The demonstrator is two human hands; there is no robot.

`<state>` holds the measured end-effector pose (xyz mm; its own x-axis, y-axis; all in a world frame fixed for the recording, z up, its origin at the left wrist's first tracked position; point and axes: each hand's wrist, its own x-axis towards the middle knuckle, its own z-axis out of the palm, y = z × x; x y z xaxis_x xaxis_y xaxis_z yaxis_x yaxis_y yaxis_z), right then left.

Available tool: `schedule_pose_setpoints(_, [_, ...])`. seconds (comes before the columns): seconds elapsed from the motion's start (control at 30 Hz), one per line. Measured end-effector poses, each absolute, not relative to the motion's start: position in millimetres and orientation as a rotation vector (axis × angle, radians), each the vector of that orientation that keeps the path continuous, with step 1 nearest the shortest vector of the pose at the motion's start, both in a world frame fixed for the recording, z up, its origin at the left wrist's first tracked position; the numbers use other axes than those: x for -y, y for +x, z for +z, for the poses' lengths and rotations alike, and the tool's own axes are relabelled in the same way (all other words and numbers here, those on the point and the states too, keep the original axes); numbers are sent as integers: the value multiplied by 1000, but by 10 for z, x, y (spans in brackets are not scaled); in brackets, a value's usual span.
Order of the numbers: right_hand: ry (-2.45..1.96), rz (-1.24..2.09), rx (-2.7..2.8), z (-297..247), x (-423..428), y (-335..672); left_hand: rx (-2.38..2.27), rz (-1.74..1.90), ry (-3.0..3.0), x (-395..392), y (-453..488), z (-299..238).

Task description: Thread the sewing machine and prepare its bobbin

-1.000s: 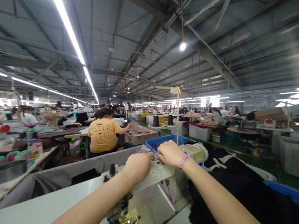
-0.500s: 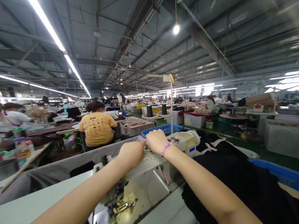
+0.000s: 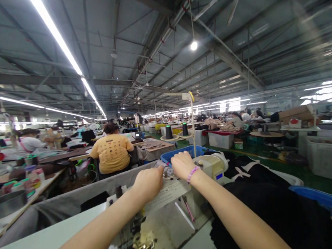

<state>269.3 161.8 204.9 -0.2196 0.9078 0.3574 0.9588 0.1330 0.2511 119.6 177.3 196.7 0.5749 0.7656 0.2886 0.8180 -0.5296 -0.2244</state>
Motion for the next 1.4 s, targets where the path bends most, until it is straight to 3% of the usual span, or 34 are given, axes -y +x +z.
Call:
schedule_pose_setpoints(0.83, [-1734,-524,2294,2000,-1550,2576,1383,-264,-2539,-1812,1294,1942])
schedule_pose_setpoints(1.17, [-1859,-309,2211,2091,-1627,3250,1439,-277,-2565,-1801,1246,1972])
schedule_pose_setpoints(1.4, [-1895,-371,2265,2060,-1810,2814,1463,-280,-2531,-1785,1226,2038])
